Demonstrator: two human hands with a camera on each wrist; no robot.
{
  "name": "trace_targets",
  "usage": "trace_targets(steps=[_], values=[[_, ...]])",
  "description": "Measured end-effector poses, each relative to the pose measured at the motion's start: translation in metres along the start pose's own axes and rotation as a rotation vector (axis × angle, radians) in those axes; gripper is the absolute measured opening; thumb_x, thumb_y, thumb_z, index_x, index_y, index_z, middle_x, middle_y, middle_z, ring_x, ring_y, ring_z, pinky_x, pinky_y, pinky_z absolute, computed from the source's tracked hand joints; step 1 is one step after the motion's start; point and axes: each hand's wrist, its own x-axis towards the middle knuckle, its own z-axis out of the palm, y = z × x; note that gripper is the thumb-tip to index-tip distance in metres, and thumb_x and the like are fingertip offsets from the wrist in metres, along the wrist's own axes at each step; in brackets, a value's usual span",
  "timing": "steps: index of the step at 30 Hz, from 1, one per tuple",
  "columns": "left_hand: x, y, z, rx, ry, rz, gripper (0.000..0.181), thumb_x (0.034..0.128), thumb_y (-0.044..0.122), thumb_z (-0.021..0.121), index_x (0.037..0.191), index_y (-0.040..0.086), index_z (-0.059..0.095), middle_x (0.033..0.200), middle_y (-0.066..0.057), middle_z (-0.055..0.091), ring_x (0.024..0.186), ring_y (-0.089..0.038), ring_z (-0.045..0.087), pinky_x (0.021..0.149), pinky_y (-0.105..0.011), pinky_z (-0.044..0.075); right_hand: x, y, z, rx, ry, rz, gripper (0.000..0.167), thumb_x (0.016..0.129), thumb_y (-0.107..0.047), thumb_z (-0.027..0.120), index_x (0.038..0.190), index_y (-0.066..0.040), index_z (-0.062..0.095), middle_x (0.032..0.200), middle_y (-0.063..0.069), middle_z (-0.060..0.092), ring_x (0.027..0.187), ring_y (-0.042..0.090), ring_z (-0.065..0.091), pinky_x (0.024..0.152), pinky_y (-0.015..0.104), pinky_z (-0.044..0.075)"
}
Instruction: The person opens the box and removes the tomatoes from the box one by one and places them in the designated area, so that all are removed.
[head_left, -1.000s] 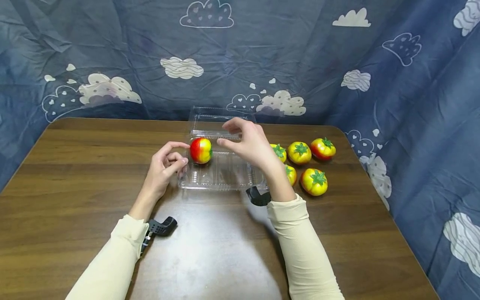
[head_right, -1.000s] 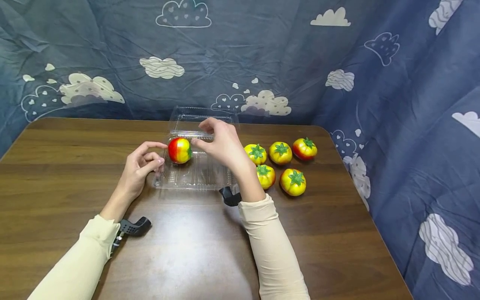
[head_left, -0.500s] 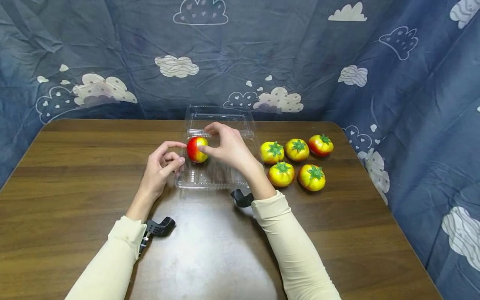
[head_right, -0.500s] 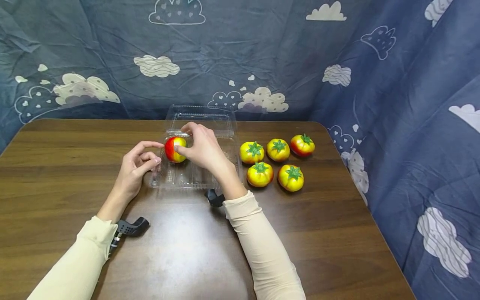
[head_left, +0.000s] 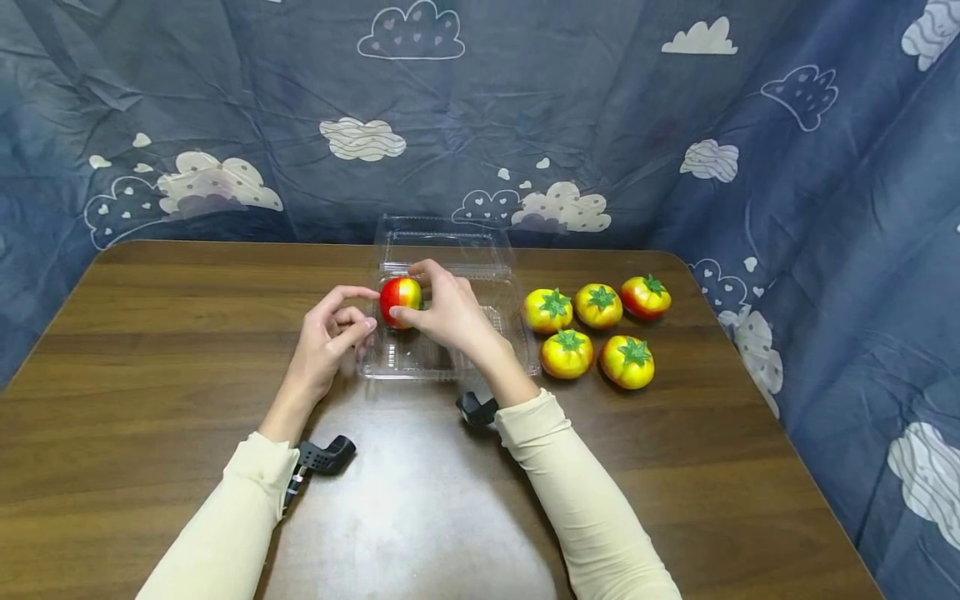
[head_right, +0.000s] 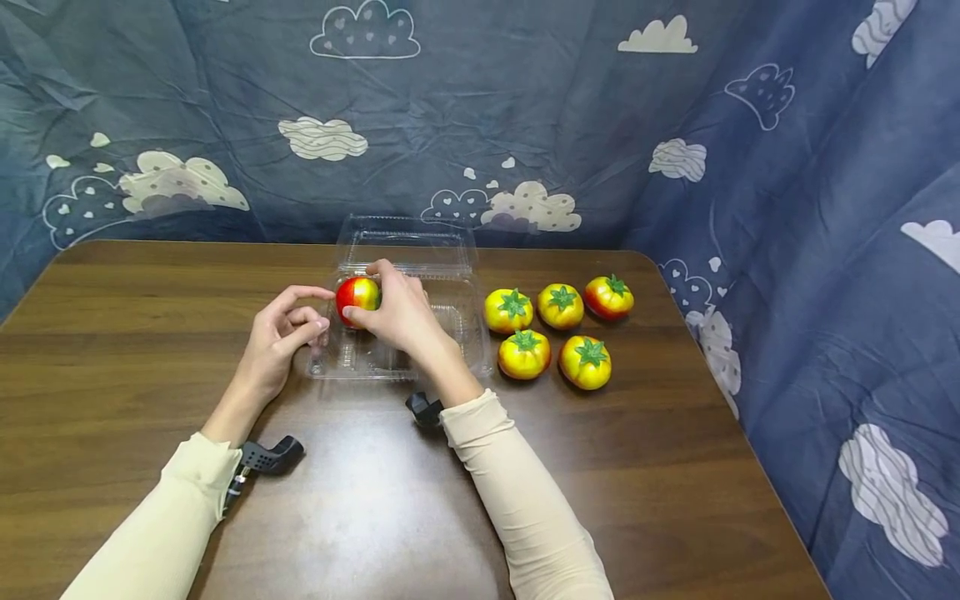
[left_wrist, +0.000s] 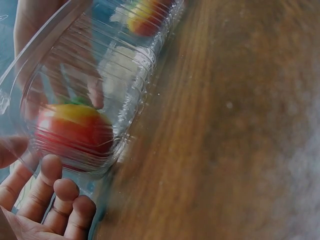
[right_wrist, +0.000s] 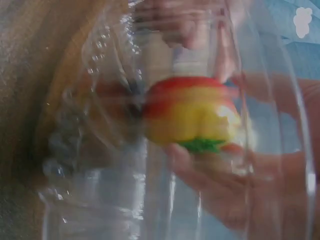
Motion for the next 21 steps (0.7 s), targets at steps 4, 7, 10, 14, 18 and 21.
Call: trace_targets(steps=[4, 7, 10, 14, 18, 21], values=[[0.0, -0.001, 0.0, 0.0, 0.001, 0.0, 0.035, 0.0929, -0.012, 0.062, 0.127, -0.009, 0.06, 0.068, -0.006, 0.061, 0.051, -0.027, 0.048, 0.049, -0.028, 0.045, 0.001, 0.002, 0.005, -0.018, 0.012, 0.0, 0.057, 0.09, -0.027, 0.083, 0.137, -0.005, 0.06, 0.127, 0.013, 0.073, 0.117, 0.028, 0.069, 0.102, 0.042, 0.054], [0.0, -0.001, 0.001, -0.005, 0.001, -0.001, 0.034, 0.0929, -0.012, 0.062, 0.127, -0.009, 0.06, 0.067, -0.005, 0.061, 0.051, -0.027, 0.048, 0.048, -0.028, 0.045, 0.002, 0.005, 0.007, -0.059, -0.001, 0.007, 0.058, 0.09, -0.029, 0.083, 0.138, -0.006, 0.059, 0.128, 0.011, 0.071, 0.117, 0.03, 0.065, 0.102, 0.043, 0.052], [0.001, -0.001, 0.001, 0.001, 0.0, 0.001, 0.034, 0.0931, -0.011, 0.062, 0.127, -0.009, 0.06, 0.067, -0.005, 0.061, 0.051, -0.026, 0.049, 0.048, -0.029, 0.045, 0.002, 0.006, 0.01, -0.086, -0.016, 0.018, 0.06, 0.09, -0.031, 0.083, 0.139, -0.007, 0.058, 0.129, 0.011, 0.07, 0.117, 0.03, 0.063, 0.101, 0.043, 0.053], [0.001, -0.001, 0.0, 0.02, 0.0, 0.008, 0.034, 0.0935, -0.01, 0.063, 0.127, -0.008, 0.061, 0.067, -0.009, 0.061, 0.051, -0.026, 0.049, 0.049, -0.03, 0.045, 0.002, 0.005, 0.012, -0.086, -0.01, 0.034, 0.062, 0.089, -0.031, 0.085, 0.139, -0.008, 0.057, 0.128, 0.011, 0.07, 0.115, 0.031, 0.063, 0.099, 0.042, 0.055], [0.001, 0.0, -0.001, 0.021, 0.004, 0.008, 0.034, 0.0934, -0.011, 0.063, 0.127, -0.007, 0.062, 0.067, -0.009, 0.06, 0.051, -0.027, 0.048, 0.049, -0.03, 0.044, 0.001, 0.005, 0.013, -0.08, -0.013, 0.04, 0.062, 0.088, -0.031, 0.086, 0.137, -0.008, 0.057, 0.128, 0.01, 0.07, 0.117, 0.032, 0.061, 0.1, 0.042, 0.054], [0.0, 0.0, -0.001, 0.022, 0.0, 0.006, 0.034, 0.0933, -0.011, 0.062, 0.127, -0.007, 0.061, 0.066, -0.007, 0.06, 0.051, -0.026, 0.048, 0.049, -0.029, 0.043, -0.002, 0.005, 0.011, -0.076, -0.013, 0.035, 0.061, 0.088, -0.032, 0.086, 0.137, -0.008, 0.058, 0.13, 0.01, 0.069, 0.12, 0.034, 0.059, 0.102, 0.044, 0.052]])
